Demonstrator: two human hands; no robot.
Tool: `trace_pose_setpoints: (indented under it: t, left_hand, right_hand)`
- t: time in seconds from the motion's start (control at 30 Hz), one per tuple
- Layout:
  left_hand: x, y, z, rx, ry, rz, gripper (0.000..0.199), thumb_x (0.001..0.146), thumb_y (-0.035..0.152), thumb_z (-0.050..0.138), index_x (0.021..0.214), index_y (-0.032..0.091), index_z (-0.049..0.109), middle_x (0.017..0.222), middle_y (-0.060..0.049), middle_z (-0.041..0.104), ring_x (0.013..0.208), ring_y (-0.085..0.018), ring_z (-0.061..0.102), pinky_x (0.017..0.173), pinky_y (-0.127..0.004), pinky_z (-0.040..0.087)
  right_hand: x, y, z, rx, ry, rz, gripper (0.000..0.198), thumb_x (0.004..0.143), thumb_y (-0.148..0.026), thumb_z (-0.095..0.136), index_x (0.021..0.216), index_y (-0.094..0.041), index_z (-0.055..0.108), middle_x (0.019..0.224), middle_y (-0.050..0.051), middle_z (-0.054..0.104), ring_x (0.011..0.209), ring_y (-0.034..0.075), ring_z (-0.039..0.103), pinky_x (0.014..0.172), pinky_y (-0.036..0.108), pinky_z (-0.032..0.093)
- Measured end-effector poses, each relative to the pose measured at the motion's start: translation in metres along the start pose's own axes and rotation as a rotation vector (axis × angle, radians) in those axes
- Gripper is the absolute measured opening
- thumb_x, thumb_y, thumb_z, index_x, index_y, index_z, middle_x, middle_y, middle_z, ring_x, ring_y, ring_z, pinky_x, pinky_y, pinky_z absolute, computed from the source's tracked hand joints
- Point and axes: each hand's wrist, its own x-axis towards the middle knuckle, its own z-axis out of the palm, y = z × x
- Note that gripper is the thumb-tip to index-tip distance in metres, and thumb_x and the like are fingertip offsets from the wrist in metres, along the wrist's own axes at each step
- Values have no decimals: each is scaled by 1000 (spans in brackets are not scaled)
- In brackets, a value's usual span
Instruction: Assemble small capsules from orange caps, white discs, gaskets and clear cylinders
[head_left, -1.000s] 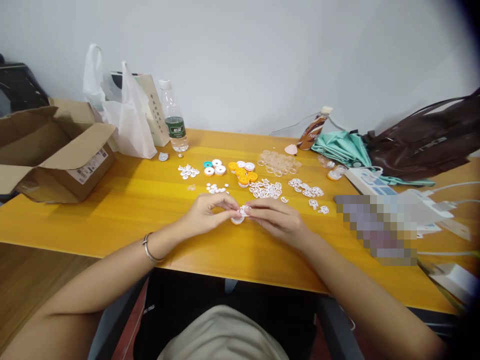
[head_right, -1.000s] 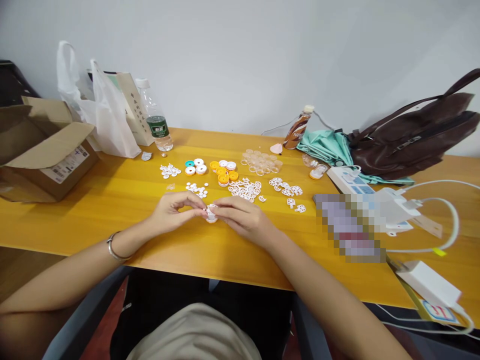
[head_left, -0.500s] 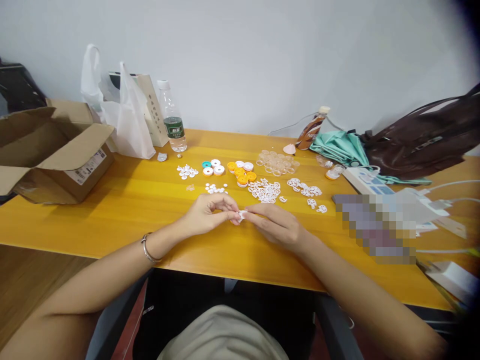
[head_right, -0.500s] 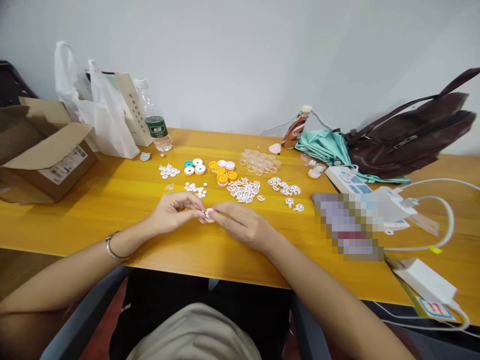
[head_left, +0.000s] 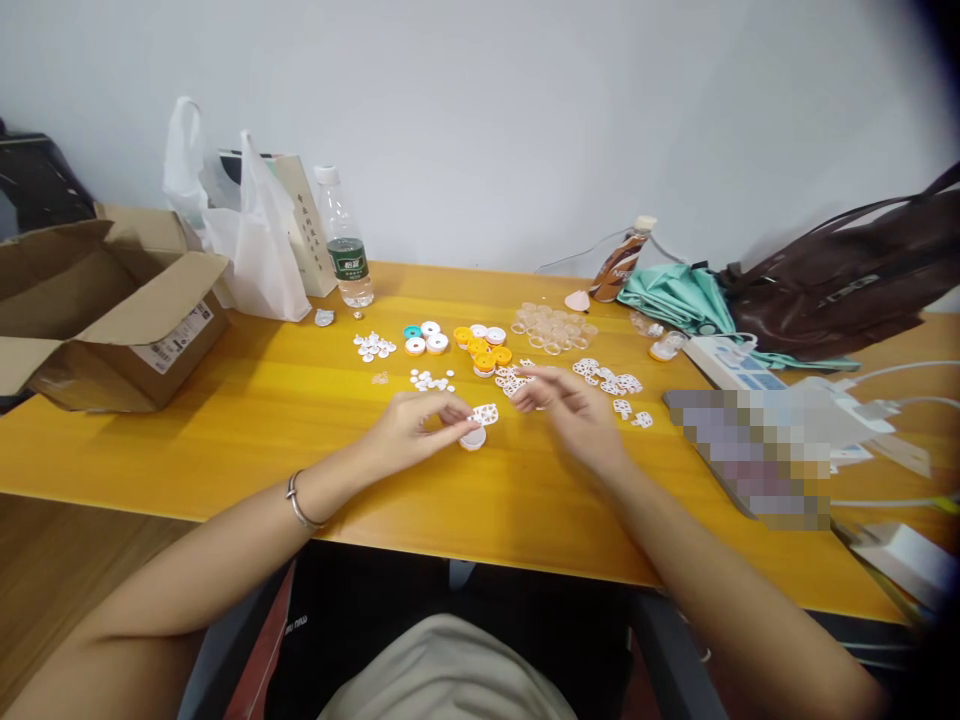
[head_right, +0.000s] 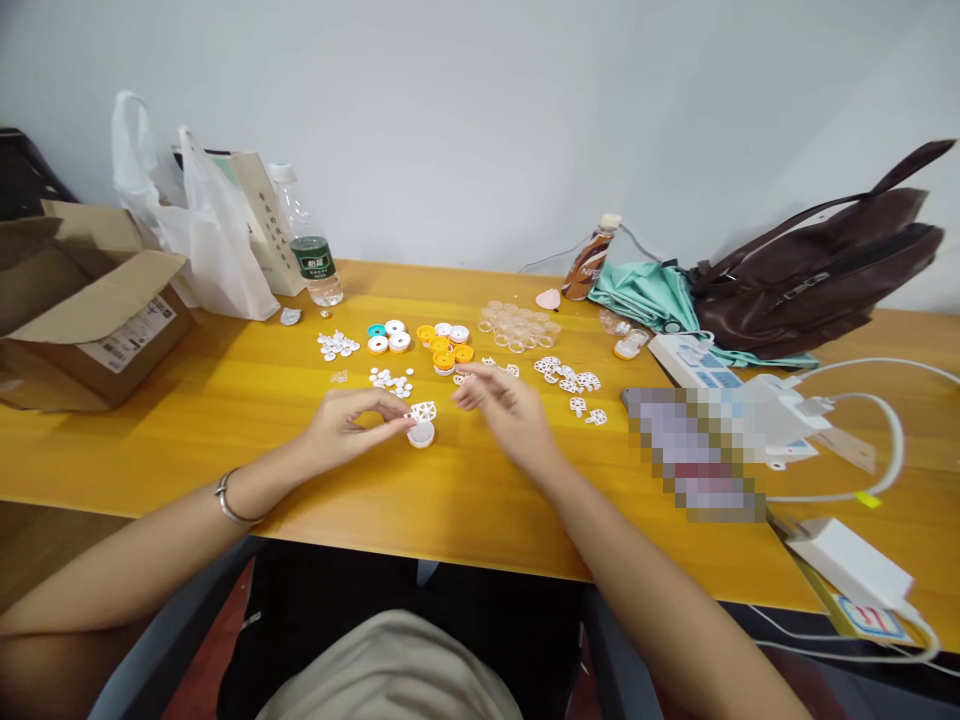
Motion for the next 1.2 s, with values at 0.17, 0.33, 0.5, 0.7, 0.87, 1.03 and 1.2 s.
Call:
trace_pose_setpoints:
  t: [0.17, 0.33, 0.5, 0.7, 0.87, 1.03, 1.2]
  left_hand:
    - [2, -5, -1, 32, 33, -34, 15, 80, 30, 61, 81, 15, 64, 75, -3, 68, 65, -9, 61, 63, -19, 51]
    - [2, -6, -1, 30, 3, -41, 16, 80, 30, 61, 82, 15, 64, 76, -3, 68, 66, -10, 62, 64, -20, 52]
    - [1, -6, -1, 41, 14, -47, 16, 79, 31, 62, 82, 15, 63, 76, -3, 68, 66, -10, 62, 65, -20, 52]
    - [0, -5, -1, 51, 38, -16, 14, 80, 28, 61, 84, 15, 64, 78, -4, 69, 68, -10, 63, 66, -20, 52]
    - [1, -6, 0, 53, 40, -23, 14, 81, 28, 59, 87, 15, 64, 82, -4, 69, 72, -11, 64, 68, -21, 52]
    - [1, -2, -1, 51, 19, 1, 14, 82, 26, 59, 88, 15, 64, 79, -4, 69, 68, -10, 63, 67, -20, 52]
    - [0, 1, -1, 91, 12, 69, 14, 84, 26, 56, 89, 15, 63, 79, -4, 69, 69, -10, 63, 67, -20, 51]
  right_hand:
    - [20, 21, -60, -442, 75, 117, 23, 70, -40, 65, 78, -18, 61, 68, 2, 62, 58, 14, 55, 57, 28, 45]
    - [22, 46, -69, -712, -122, 160, 21, 59, -31, 72, 72, -18, 62, 65, 1, 61, 59, 15, 55, 54, 28, 42]
    - [22, 46, -65, -744, -130, 150, 10, 67, -28, 64, 64, -19, 62, 62, 1, 62, 56, 15, 55, 53, 28, 42]
    - [17, 19, -54, -274, 33, 129, 25, 74, -38, 62, 88, -18, 65, 70, 2, 66, 60, 14, 62, 61, 29, 51]
    - [10, 4, -29, 155, 60, 195, 30, 68, -42, 70, 88, -20, 69, 76, 2, 69, 65, 13, 66, 67, 30, 56]
    - [-1, -9, -2, 276, 31, 153, 31, 67, -35, 73, 95, -22, 68, 76, 2, 69, 69, 14, 66, 68, 29, 56]
    - [-10, -10, 21, 59, 38, -135, 17, 72, -30, 70, 89, -27, 70, 84, 3, 64, 80, 15, 61, 76, 33, 53]
